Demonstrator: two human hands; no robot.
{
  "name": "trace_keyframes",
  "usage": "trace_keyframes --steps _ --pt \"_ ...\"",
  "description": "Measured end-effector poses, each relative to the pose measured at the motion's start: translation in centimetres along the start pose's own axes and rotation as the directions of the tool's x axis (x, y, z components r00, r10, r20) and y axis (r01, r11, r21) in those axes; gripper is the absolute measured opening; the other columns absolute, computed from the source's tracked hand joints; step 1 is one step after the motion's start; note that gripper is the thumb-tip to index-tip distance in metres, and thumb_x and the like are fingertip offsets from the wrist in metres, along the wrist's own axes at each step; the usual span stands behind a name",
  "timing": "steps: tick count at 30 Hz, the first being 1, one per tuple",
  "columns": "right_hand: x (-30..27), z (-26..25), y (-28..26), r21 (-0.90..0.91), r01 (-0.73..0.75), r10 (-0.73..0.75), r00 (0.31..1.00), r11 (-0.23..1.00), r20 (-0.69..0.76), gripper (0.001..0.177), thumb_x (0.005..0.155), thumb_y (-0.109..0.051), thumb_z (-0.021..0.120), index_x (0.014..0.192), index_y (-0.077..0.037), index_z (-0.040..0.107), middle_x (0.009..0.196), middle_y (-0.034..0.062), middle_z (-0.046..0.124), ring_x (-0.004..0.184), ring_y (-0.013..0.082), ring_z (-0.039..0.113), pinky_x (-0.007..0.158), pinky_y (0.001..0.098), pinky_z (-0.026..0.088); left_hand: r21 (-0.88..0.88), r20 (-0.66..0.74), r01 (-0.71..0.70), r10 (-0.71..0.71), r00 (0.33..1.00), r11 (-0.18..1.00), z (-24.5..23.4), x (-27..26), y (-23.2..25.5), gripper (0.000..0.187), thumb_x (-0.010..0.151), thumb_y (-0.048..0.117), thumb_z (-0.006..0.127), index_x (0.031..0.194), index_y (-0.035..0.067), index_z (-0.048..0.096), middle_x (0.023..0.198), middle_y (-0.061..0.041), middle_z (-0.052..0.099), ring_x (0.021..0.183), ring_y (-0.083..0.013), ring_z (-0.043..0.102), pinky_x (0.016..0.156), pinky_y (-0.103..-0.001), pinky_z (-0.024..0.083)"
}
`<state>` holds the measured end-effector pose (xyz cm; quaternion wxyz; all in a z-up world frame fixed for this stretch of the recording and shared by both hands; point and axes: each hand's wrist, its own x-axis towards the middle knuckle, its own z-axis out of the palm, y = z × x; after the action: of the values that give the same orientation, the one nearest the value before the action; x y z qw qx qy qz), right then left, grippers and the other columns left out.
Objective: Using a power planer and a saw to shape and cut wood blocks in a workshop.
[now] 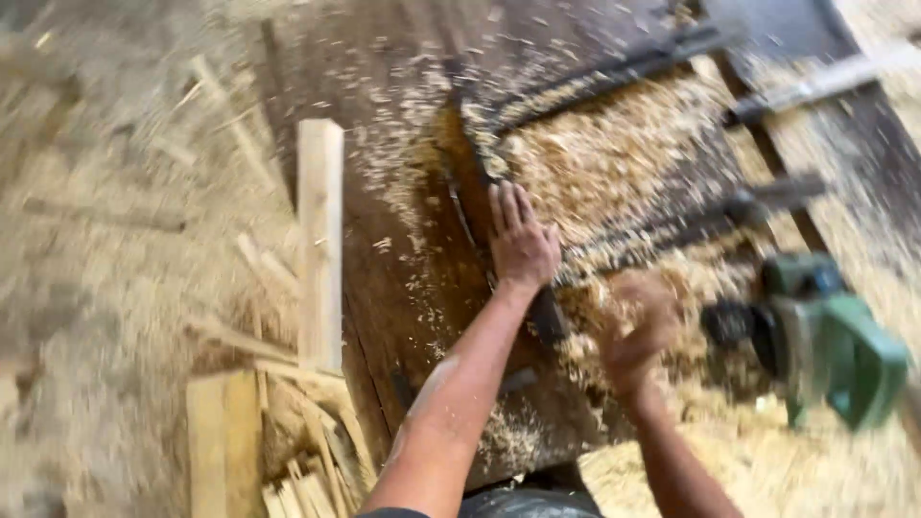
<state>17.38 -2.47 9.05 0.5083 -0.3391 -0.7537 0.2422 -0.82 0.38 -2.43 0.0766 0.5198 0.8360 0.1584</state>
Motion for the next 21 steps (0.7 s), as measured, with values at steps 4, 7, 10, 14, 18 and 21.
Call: trace_keyframes --steps 4,7,10,14,18,21 --pt "-20.0 4.1 -5.3 -0.083 -0.123 0.147 0.722 0.989 0.676 0.042 0.083 -0.028 0.084 0.120 -0.015 0.068 0.128 0.0142 0.066 0.123 0.0368 0.058 0.104 0.0500 0.046 -0.043 0.241 -0.086 0.094 0.966 0.995 -1.5 0.9 -0.7 0.126 0.087 0.079 0.059 0.159 -0.012 0.009 0.166 -0.032 -0.002 0.156 -0.0428 -0.001 0.126 -0.049 0.004" --pt "-23.5 8.5 -6.2 -0.273 0.075 0.129 0.743 0.959 0.657 0.063 0.071 -0.034 0.079 0.127 -0.011 0.065 0.139 0.0244 0.057 0.135 0.0452 0.047 0.113 0.0605 0.028 -0.580 0.501 0.122 0.235 0.833 0.805 -10.5 0.6 -4.0 0.109 0.089 0.077 0.044 0.161 0.000 0.020 0.171 -0.020 0.005 0.160 -0.0305 0.004 0.124 -0.049 0.009" --pt "-23.6 9.2 -7.4 -0.450 0.105 0.233 0.739 0.887 0.632 0.063 0.073 -0.033 0.074 0.133 -0.015 0.063 0.135 0.0234 0.057 0.133 0.0419 0.046 0.113 0.0635 0.023 -0.603 0.306 0.050 0.172 0.936 0.796 -16.4 -2.6 -11.5 0.088 0.091 0.061 0.057 0.155 0.003 0.043 0.159 -0.018 0.044 0.144 -0.0315 0.043 0.121 -0.043 0.036" --pt "-23.7 8.2 -8.8 -0.590 0.023 0.476 0.565 0.807 0.674 0.038 0.092 -0.032 0.069 0.129 -0.025 0.062 0.114 0.0117 0.061 0.119 0.0308 0.052 0.108 0.0538 0.037 -0.429 -0.032 0.003 -0.018 0.999 0.903 -13.0 -7.4 -31.9 0.079 0.097 0.045 0.074 0.153 -0.003 0.046 0.153 -0.024 0.050 0.140 -0.0344 0.050 0.116 -0.045 0.044" --pt "-27.0 5.9 -8.4 -0.720 -0.090 0.686 0.401 0.688 0.606 0.033 0.097 -0.041 0.066 0.113 -0.013 0.067 0.096 0.0085 0.062 0.092 0.0218 0.055 0.084 0.0415 0.046 -0.256 -0.019 0.301 -0.316 0.949 0.919 -13.9 -14.2 -36.3 0.111 0.078 0.052 0.087 0.157 -0.004 0.032 0.151 -0.028 0.045 0.132 -0.0399 0.052 0.106 -0.052 0.049" --pt "-28.9 2.7 -8.3 -0.687 -0.245 0.687 0.533 0.684 0.494 0.032 0.101 -0.040 0.059 0.105 -0.010 0.071 0.089 0.0077 0.062 0.067 0.0158 0.056 0.053 0.0310 0.050 -0.179 -0.024 0.349 -0.359 0.933 0.920 -11.3 -16.8 -38.1 0.137 0.063 0.060 0.094 0.155 -0.008 0.018 0.153 -0.034 0.037 0.131 -0.0442 0.050 0.098 -0.056 0.051"
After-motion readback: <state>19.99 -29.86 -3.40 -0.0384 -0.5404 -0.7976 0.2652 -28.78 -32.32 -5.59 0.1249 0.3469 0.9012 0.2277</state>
